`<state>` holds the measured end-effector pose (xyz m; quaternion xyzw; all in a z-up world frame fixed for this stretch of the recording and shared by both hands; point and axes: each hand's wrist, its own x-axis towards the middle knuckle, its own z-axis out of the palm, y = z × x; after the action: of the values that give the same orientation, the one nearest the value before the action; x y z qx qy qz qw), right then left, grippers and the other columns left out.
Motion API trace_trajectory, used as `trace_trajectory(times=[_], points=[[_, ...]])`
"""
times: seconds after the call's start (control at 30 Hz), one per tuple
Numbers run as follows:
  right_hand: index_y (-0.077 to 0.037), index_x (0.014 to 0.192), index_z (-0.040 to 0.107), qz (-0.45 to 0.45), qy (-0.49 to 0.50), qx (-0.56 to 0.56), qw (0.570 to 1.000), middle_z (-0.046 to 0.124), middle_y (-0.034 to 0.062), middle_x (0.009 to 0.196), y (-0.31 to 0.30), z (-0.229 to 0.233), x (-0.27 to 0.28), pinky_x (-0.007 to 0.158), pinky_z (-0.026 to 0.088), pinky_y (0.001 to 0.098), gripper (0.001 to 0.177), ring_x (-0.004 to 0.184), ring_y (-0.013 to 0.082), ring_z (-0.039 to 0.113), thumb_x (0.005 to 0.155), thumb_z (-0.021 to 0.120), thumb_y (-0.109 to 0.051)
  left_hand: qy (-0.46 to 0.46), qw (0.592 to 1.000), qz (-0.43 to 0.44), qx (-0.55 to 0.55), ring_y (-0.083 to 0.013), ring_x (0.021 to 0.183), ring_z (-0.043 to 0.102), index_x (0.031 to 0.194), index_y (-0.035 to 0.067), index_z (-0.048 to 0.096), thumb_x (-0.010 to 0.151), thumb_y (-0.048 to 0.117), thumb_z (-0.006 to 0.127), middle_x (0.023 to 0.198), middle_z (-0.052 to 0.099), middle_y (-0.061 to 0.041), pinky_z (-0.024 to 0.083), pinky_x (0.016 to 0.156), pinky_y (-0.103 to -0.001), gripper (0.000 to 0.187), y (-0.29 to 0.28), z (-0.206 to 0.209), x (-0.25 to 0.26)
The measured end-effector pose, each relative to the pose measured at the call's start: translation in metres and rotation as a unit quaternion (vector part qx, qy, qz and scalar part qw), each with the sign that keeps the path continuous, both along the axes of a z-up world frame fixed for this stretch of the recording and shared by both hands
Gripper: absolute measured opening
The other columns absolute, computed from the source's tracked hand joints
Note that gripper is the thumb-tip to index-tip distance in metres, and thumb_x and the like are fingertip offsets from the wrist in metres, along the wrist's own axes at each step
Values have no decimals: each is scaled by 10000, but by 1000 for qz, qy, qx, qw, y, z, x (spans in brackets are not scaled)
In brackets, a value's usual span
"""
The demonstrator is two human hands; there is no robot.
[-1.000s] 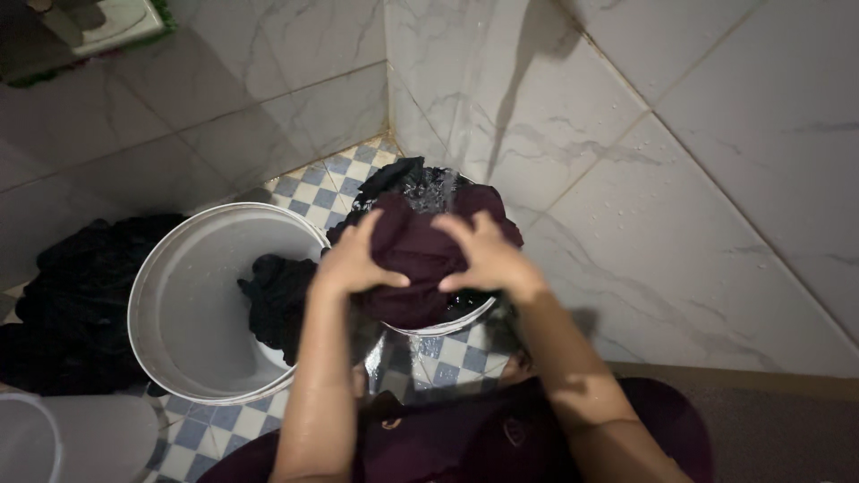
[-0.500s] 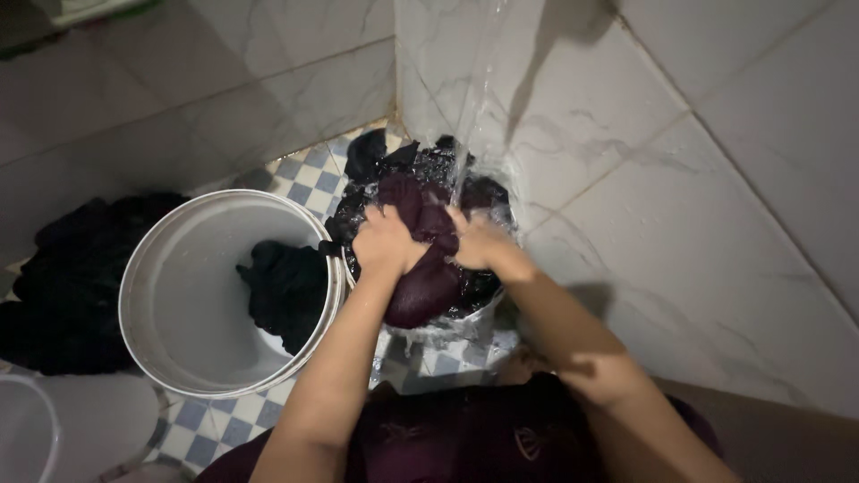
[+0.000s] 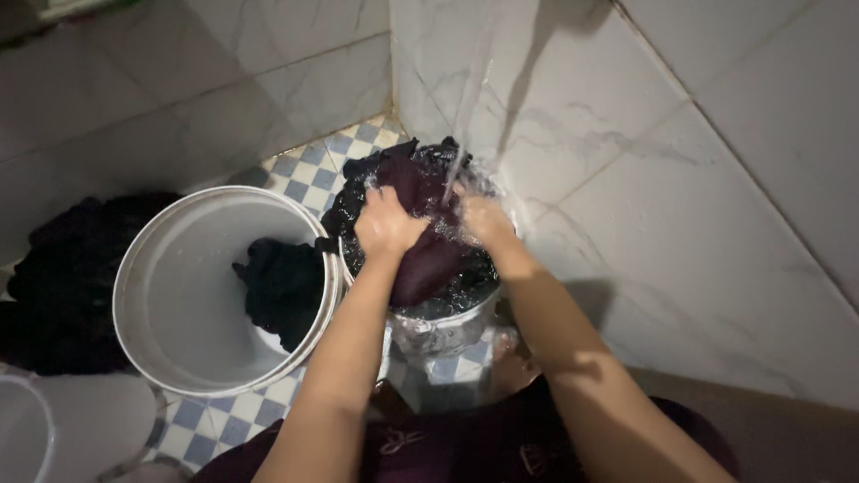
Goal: The person is hand-washing dark-colored clothes in a white bucket under running water. They repeatedly submerge, scrub, and wring out the garments, transferring them between two buckets.
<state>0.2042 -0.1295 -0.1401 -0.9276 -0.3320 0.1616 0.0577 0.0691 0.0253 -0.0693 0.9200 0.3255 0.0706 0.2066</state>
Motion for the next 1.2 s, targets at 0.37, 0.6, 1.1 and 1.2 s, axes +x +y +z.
trace_trajectory(times=[0.37,0.6,1.1,1.2], points=[[-49,862,671,-57,96,426,898,599,120,879,-38,52,-32,748,485,351,287,857,237,593,690,901,-44,-219,944,71,-237,-264,1061,713,1200,-8,694,933,404,771,1130,745,-192,531,948,-383,497,43,16,-66],[-77,966,565,-103,120,819,551,647,45,1076,-99,171,-32,947,581,358,300,1002,178,649,817,710,139,-460,860,-23,-221,-194,1045,667,1258,-27,648,1058,243,662,1140,733,-143,510,955,-315,336,73,64,-83],[-227,1311,593,57,-53,112,991,503,187,1350,-32,129,-99,972,477,558,668,1227,442,519,708,872,-295,213,943,-240,-93,-409,1294,516,1576,391,347,552,473,971,1401,524,-227,455,1086,-459,1202,41,67,-65],[-286,1388,514,94,-33,114,988,405,236,1456,-22,103,-99,1013,423,610,840,1303,479,438,652,912,-354,271,933,-233,-48,-419,1386,365,1626,390,93,505,488,1010,1502,344,-200,404,1099,-534,1451,11,63,-56]])
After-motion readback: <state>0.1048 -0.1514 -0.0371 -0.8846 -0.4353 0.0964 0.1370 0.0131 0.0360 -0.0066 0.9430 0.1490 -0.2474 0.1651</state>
